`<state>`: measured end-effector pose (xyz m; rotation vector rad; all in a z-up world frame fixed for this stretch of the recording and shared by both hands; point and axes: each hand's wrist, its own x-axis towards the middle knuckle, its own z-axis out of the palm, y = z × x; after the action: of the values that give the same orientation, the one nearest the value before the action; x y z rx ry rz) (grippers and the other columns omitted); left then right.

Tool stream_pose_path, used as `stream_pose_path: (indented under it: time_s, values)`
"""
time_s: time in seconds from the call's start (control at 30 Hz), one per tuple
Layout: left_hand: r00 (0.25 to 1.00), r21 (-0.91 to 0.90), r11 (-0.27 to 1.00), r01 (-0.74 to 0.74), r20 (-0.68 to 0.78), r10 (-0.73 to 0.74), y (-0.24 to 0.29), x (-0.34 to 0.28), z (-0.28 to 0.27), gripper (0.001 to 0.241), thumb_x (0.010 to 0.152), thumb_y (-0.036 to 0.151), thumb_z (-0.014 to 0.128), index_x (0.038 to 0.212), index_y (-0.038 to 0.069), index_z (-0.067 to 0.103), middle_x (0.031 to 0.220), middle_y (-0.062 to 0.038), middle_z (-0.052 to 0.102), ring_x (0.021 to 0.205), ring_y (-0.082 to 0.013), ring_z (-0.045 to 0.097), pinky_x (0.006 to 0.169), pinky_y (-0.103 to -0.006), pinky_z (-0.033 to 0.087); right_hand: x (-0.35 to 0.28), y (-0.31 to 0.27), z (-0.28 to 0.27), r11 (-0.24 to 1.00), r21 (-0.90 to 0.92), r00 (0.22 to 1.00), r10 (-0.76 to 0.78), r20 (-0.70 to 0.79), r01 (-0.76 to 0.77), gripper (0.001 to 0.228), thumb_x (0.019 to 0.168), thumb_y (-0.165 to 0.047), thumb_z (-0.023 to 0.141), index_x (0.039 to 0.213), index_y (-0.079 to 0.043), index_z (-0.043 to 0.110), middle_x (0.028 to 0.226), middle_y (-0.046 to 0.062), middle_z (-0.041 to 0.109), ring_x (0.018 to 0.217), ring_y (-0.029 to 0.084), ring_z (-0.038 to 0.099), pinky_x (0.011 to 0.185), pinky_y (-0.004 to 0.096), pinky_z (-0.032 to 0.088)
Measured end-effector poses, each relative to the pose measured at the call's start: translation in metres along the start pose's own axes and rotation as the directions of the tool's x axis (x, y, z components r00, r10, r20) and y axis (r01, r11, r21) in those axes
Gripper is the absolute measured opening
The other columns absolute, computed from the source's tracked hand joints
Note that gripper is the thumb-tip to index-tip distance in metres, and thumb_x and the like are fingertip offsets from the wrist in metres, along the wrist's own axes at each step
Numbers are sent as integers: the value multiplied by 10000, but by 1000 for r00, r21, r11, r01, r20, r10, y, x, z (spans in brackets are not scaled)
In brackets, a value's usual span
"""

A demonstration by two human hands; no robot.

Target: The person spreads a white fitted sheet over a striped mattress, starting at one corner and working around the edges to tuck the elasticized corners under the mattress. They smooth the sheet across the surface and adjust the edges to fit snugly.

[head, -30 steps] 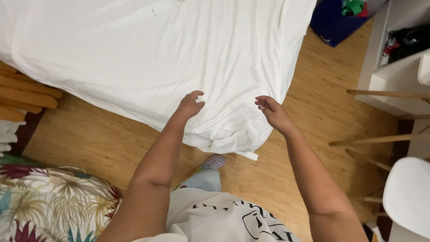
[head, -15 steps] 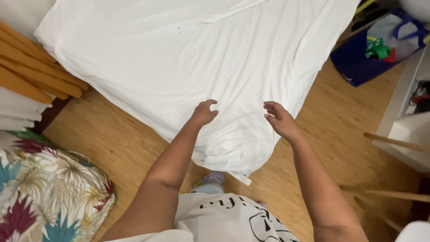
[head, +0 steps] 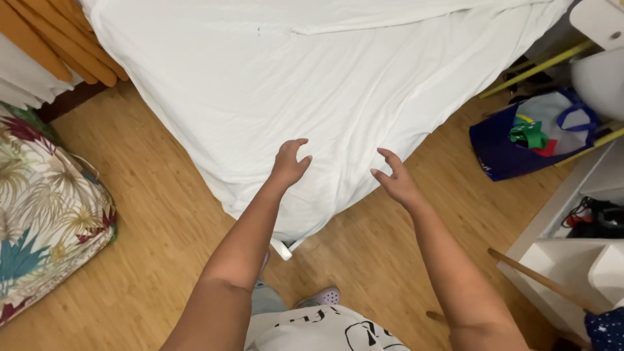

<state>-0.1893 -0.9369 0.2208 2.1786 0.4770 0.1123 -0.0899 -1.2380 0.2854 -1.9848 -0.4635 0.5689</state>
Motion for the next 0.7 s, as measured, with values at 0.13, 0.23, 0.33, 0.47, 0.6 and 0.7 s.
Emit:
stream_pose_path:
  time_s: [0.13, 0.23, 0.33, 0.47, 0.6, 0.7]
  values:
    - [998, -14, 999, -42, -39, 42, 25, -10, 26, 557, 918, 294, 719, 1432, 163, 551, 1533, -227, 442, 1453, -385, 384, 1155, -460, 371, 5, 5, -26, 999, 12, 999, -48, 13, 48, 671, 959, -252, 675, 1562, -139, 403, 1634, 130, 381, 1555, 331, 265, 1201, 456, 309]
    - [997, 2, 999, -44, -60, 44, 35, -13, 33, 577, 925, 302, 719, 1457, 169, 540, 1556, -247, 414, 1473, -393, 359, 1168, -463, 360, 12, 5, -32, 996, 50, 997, -71, 12, 71, 693, 960, -251, 661, 1576, -145, 361, 1658, 104, 360, 1539, 329, 254, 1215, 458, 274]
    - [997, 15, 999, -33, -75, 34, 31, -6, 41, 581, 926, 310, 716, 1463, 177, 538, 1558, -248, 424, 1474, -387, 369, 1177, -460, 366, 22, 19, -36, 989, 24, 989, -149, 26, 148, 673, 970, -255, 671, 1566, -139, 380, 1653, 109, 385, 1563, 304, 292, 1230, 454, 297]
    - [998, 22, 1000, -9, -63, 10, 43, 15, 51, 576, 934, 311, 705, 1467, 180, 531, 1555, -233, 440, 1480, -378, 365, 1180, -464, 363, 32, 16, -63, 989, 12, 988, -146, 49, 145, 663, 975, -264, 667, 1563, -140, 387, 1644, 122, 385, 1553, 293, 298, 1233, 454, 293]
    - [999, -2, 999, 36, -36, -36, 66, 56, 64, 584, 951, 320, 679, 1489, 181, 502, 1576, -218, 412, 1493, -368, 341, 1178, -465, 354, 71, 29, -104, 997, -20, 997, -67, 30, 68, 679, 979, -285, 640, 1582, -142, 361, 1636, 145, 371, 1536, 318, 294, 1208, 463, 301]
    - [997, -14, 998, 67, -25, -67, 66, 104, 83, 593, 960, 337, 666, 1506, 187, 488, 1599, -222, 369, 1502, -369, 322, 1182, -465, 347, 114, 45, -139, 999, -27, 999, -34, -1, 34, 697, 972, -298, 634, 1586, -135, 347, 1640, 149, 371, 1522, 333, 302, 1196, 464, 317]
